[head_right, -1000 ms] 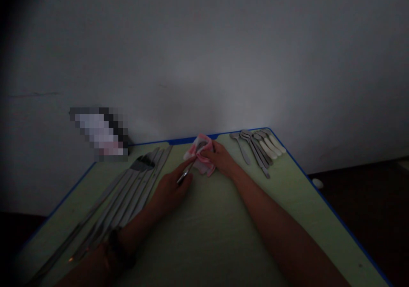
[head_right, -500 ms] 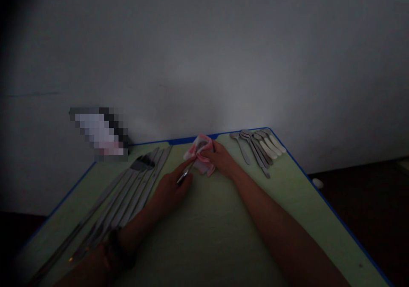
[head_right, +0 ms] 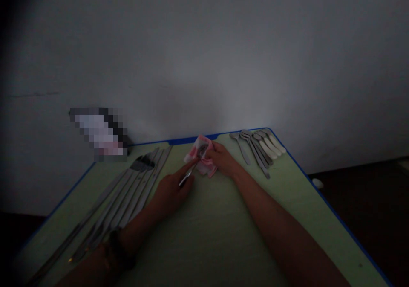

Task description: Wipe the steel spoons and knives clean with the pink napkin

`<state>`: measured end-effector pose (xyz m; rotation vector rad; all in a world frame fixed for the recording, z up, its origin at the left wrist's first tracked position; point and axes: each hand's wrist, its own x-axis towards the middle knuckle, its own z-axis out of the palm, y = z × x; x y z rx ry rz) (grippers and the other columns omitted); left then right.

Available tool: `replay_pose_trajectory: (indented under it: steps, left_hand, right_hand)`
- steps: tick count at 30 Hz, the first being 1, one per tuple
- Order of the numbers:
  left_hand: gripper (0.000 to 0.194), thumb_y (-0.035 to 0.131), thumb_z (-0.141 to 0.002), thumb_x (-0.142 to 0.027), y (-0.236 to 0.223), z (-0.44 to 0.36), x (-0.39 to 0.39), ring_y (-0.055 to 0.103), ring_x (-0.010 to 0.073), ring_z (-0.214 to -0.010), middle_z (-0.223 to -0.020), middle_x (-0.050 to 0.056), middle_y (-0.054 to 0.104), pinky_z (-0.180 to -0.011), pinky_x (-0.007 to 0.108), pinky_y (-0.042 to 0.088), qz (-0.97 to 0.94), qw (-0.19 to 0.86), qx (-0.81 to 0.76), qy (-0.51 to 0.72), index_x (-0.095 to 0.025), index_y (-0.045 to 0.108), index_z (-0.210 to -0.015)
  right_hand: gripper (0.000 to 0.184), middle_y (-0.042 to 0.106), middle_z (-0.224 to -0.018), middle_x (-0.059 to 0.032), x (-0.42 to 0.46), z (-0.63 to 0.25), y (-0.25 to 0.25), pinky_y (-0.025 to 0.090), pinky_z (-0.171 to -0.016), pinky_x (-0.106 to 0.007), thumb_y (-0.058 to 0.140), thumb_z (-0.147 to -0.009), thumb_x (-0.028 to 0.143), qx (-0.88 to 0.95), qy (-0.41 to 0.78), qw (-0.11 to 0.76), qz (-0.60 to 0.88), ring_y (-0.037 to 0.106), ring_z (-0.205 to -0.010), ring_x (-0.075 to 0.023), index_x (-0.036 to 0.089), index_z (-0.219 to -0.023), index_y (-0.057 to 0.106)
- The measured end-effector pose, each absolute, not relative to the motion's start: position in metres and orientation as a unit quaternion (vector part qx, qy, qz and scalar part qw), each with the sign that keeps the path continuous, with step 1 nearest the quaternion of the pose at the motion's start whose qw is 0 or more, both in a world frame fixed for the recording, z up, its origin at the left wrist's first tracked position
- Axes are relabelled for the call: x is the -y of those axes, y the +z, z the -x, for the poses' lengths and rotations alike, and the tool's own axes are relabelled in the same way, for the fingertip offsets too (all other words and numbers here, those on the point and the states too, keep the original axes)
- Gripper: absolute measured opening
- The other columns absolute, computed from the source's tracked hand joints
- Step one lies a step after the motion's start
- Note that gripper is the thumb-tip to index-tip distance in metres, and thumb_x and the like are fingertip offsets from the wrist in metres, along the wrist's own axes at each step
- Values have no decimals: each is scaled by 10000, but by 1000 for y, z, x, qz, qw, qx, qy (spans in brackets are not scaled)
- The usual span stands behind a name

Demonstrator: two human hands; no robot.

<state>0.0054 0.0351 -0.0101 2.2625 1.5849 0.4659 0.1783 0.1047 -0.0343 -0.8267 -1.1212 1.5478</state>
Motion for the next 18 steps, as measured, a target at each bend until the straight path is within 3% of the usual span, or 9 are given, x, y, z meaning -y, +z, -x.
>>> replay_pose_trajectory:
  steps: [9,18]
  left_hand:
    - [491,407,-878,-270,-9,-6,-36,564,143,-549,-642,-5,630,-568,229,358,-789,183,-560,174,-230,433,-1367]
    - [488,414,-876,-273,-11,-5,-36,539,134,-518,-595,-25,606,-549,219,349,-785,195,-557,190,-247,428,-1363]
  right_hand:
    - [346,619,-724,19,-105,-178,-33,414,-579,-241,525,-567,135,467,635,506,351,526,-623,-116,161,-902,604]
    - [256,615,-721,16,-107,-178,-38,432,-591,-243,564,-591,140,474,619,511,362,529,-621,-114,157,-843,605]
